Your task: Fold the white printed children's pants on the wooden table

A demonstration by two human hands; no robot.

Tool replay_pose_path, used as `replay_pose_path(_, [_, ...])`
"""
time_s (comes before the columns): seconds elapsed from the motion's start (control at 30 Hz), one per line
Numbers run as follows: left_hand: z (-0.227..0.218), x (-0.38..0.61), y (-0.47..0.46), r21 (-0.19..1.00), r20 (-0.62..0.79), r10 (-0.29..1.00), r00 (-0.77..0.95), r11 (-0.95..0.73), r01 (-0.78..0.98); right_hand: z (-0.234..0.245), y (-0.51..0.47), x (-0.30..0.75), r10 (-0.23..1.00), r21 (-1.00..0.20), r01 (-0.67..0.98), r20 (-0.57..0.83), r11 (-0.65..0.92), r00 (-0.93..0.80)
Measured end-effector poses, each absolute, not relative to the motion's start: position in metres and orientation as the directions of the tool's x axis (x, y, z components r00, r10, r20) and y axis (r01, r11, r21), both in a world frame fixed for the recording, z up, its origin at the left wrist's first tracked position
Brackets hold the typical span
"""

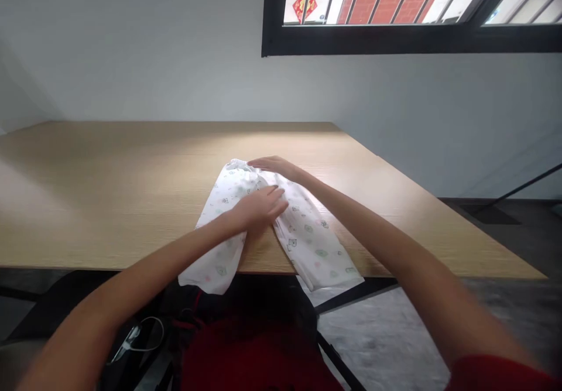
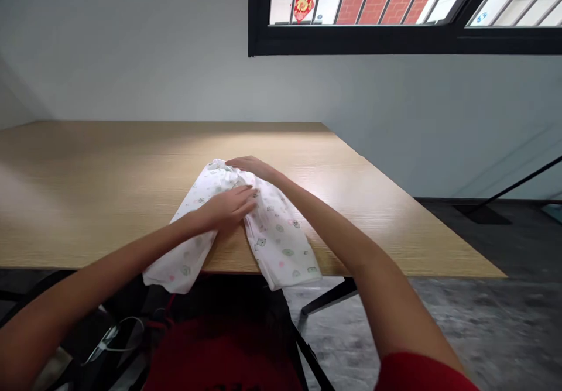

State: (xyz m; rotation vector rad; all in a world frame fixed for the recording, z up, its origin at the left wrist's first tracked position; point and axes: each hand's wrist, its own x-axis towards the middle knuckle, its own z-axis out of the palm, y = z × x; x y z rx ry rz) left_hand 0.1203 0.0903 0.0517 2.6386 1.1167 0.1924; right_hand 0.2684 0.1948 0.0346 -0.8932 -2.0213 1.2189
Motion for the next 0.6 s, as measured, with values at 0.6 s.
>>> replay_pose_path(0.6, [-0.01,0.209,-0.033,0.066,0.241,0.639,0.73,-0.762,0.645,-0.007,0.18,0.319,0.973,-0.873,0.454,0.226,0.176,0.057])
